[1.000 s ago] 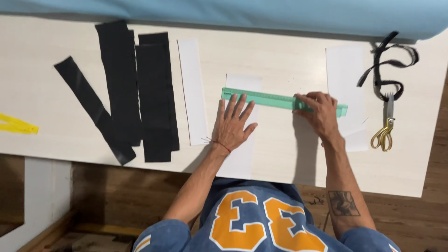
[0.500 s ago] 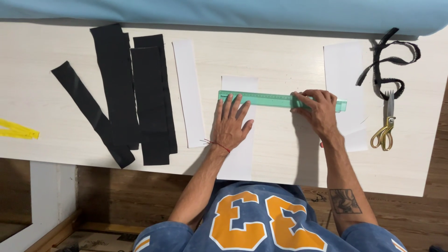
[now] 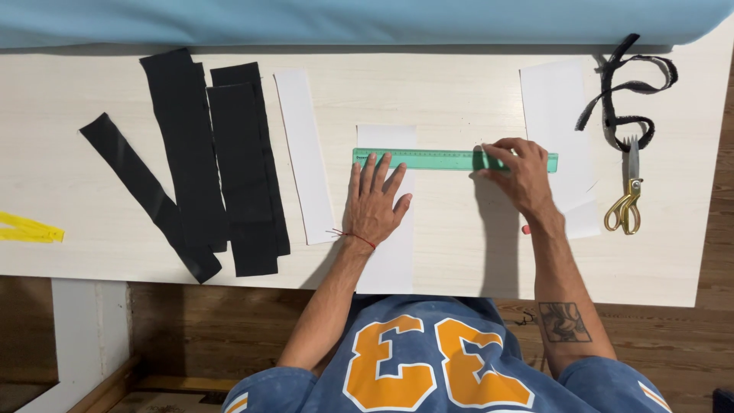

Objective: Measuring and cutting strips of material using a ruler and scissors on a workshop table.

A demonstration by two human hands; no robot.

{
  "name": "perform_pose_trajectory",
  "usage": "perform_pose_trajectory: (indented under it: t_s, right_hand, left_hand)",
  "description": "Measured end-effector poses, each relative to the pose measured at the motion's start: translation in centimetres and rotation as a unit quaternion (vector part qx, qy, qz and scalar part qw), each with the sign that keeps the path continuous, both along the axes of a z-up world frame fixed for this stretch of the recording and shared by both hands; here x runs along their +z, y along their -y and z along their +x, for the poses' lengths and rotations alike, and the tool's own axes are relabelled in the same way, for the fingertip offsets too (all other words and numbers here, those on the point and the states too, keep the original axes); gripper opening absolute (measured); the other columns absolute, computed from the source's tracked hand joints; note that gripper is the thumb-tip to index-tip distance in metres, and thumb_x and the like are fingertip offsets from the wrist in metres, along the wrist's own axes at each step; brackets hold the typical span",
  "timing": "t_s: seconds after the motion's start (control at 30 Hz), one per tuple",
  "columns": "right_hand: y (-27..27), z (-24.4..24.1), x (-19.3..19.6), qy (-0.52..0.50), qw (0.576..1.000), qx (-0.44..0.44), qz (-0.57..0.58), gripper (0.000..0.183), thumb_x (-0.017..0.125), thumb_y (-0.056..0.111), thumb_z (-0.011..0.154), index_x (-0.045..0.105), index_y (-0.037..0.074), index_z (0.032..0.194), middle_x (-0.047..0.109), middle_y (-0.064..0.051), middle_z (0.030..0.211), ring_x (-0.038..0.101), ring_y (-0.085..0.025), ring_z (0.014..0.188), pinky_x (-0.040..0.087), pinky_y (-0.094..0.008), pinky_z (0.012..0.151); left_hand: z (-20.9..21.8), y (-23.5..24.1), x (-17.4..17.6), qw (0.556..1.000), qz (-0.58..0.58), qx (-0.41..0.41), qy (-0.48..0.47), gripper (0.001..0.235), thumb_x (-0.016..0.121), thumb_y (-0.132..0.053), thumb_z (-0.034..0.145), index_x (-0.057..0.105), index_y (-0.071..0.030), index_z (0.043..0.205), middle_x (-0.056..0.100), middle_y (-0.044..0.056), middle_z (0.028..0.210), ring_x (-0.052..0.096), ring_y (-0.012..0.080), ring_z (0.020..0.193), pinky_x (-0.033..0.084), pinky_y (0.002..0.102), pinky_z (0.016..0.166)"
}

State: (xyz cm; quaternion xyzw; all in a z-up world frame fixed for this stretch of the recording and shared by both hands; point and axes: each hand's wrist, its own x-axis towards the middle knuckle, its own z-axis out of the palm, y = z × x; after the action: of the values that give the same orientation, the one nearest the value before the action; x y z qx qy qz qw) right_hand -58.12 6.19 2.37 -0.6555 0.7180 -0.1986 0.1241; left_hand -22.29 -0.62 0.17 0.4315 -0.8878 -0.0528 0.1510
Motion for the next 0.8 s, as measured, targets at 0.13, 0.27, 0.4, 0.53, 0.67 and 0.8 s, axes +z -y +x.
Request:
perform_pose_trajectory:
  t_s: [0.13, 0.27, 0.4, 0.53, 0.67, 0.8]
  right_hand:
    - [-2.0, -5.1, -1.0, 0.107, 0.989, -0.051, -0.091, 0.042, 0.099, 0.019, 0.106, 0.087, 0.015, 0.146, 0.073, -0.015, 0.132, 0.073, -0.040, 0.120, 0.060, -0.052, 0.103]
    - [-5.6, -9.1, 2.0, 0.138, 0.967, -0.169, -0.128, 0.022, 0.094, 0.009, 0.120, 0.087, 0.007, 0.141, 0.074, -0.014, 0.129, 0.073, -0.030, 0.112, 0.061, -0.041, 0.094]
    - [-9.4, -12.4, 3.4, 0.226, 0.923, -0.305, -0.066, 0.010, 0.087, 0.004, 0.124, 0.086, 0.008, 0.133, 0.076, -0.002, 0.103, 0.068, -0.009, 0.091, 0.058, -0.023, 0.081]
    - [-10.6, -7.2, 8.4, 0.187, 0.911, -0.244, 0.275, 0.033, 0.080, 0.011, 0.112, 0.077, 0.005, 0.145, 0.086, -0.016, 0.130, 0.083, -0.033, 0.108, 0.070, -0.048, 0.094]
    - [-13.6, -3.4, 3.9, 0.178, 0.924, -0.176, 0.289, 0.041, 0.092, 0.010, 0.098, 0.082, 0.004, 0.137, 0.080, -0.023, 0.128, 0.082, -0.042, 0.110, 0.072, -0.051, 0.095]
    - [-15.4, -1.5, 1.3, 0.136, 0.947, -0.174, 0.232, 0.025, 0.086, 0.004, 0.107, 0.084, 0.002, 0.132, 0.073, -0.024, 0.127, 0.083, -0.045, 0.116, 0.074, -0.050, 0.094]
  left_hand:
    - [-0.1, 0.1, 0.0, 1.000, 0.000, -0.003, -0.011, 0.067, 0.053, -0.065, 0.116, 0.057, -0.031, 0.174, 0.046, 0.011, 0.185, 0.035, 0.0385, 0.176, 0.018, 0.065, 0.148]
    - [0.5, 0.1, 2.2, 1.000, -0.014, -0.019, 0.012, 0.066, 0.054, -0.061, 0.119, 0.058, -0.026, 0.175, 0.048, 0.013, 0.184, 0.038, 0.0399, 0.175, 0.022, 0.065, 0.146]
    - [0.5, 0.1, 2.7, 0.999, -0.004, -0.036, 0.038, 0.068, 0.051, -0.058, 0.123, 0.053, -0.021, 0.180, 0.044, 0.014, 0.188, 0.033, 0.0405, 0.176, 0.020, 0.066, 0.147]
    - [0.4, 0.2, 2.7, 0.998, -0.019, -0.036, 0.051, 0.067, 0.051, -0.058, 0.123, 0.054, -0.022, 0.179, 0.044, 0.014, 0.188, 0.034, 0.0410, 0.176, 0.021, 0.065, 0.147]
    - [0.1, -0.1, 1.2, 0.999, 0.010, -0.016, 0.040, 0.068, 0.049, -0.062, 0.120, 0.052, -0.027, 0.179, 0.042, 0.011, 0.189, 0.030, 0.0389, 0.178, 0.015, 0.066, 0.148]
    - [-0.1, -0.1, 0.5, 1.000, 0.012, -0.004, 0.015, 0.068, 0.049, -0.065, 0.118, 0.054, -0.033, 0.177, 0.044, 0.010, 0.187, 0.032, 0.0377, 0.178, 0.014, 0.065, 0.148]
